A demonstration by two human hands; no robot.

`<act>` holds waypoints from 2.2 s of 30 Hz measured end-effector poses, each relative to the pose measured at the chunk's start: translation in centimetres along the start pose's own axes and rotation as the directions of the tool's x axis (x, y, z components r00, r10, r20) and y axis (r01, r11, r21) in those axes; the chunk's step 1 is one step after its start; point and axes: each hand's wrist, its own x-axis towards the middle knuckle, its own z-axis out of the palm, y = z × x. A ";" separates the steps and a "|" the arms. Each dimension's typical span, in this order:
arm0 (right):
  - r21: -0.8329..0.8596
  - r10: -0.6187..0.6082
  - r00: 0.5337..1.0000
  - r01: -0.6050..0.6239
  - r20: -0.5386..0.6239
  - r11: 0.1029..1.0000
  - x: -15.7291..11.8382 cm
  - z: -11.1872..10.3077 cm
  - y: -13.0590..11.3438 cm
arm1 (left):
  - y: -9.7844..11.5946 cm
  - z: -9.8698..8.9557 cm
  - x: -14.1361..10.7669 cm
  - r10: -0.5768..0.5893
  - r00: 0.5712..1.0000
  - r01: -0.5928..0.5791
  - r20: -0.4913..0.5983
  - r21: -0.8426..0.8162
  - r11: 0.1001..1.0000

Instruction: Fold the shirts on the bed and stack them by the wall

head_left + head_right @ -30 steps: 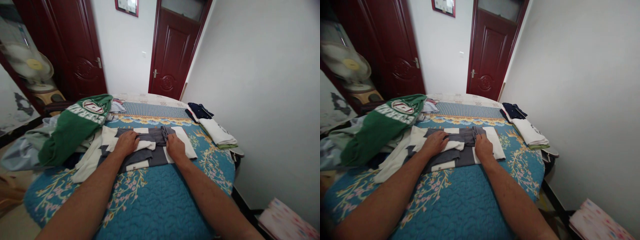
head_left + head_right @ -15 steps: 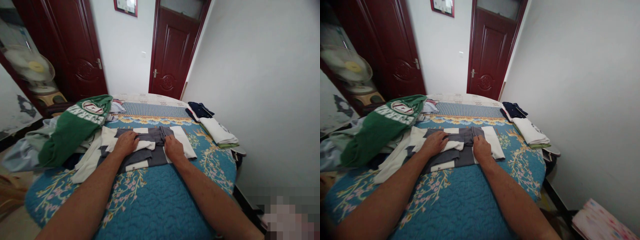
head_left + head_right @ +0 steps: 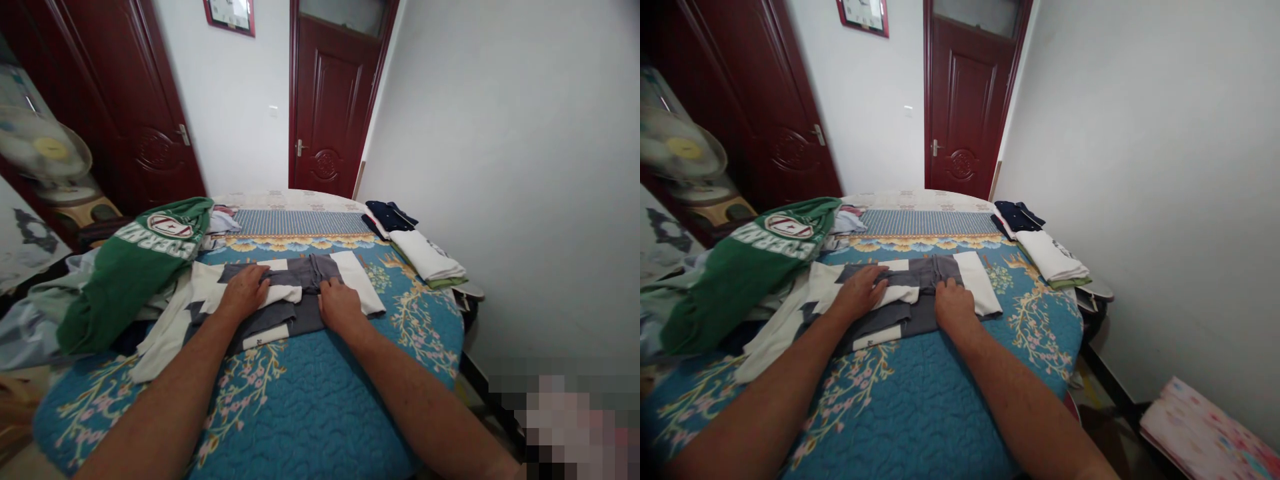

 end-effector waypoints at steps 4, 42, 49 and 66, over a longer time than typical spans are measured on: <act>0.032 -0.001 1.000 0.000 0.026 0.999 -1.1 0.0 -0.1 | 2.8 -1.0 0.2 0.098 0.994 -0.103 -0.055 -0.080 0.992; 0.147 0.141 0.990 -0.137 -0.019 0.980 11.3 5.4 9.6 | 15.0 3.1 -0.8 0.107 0.940 -0.102 0.325 -0.033 0.994; 0.181 0.117 0.982 -0.089 -0.148 0.979 12.2 5.6 10.5 | 15.3 2.2 -0.9 0.101 0.906 -0.112 0.411 0.002 0.994; 0.134 0.101 0.933 -0.057 -0.346 0.989 4.3 7.2 11.3 | 14.7 3.1 -0.9 0.124 0.918 -0.139 0.376 0.011 0.990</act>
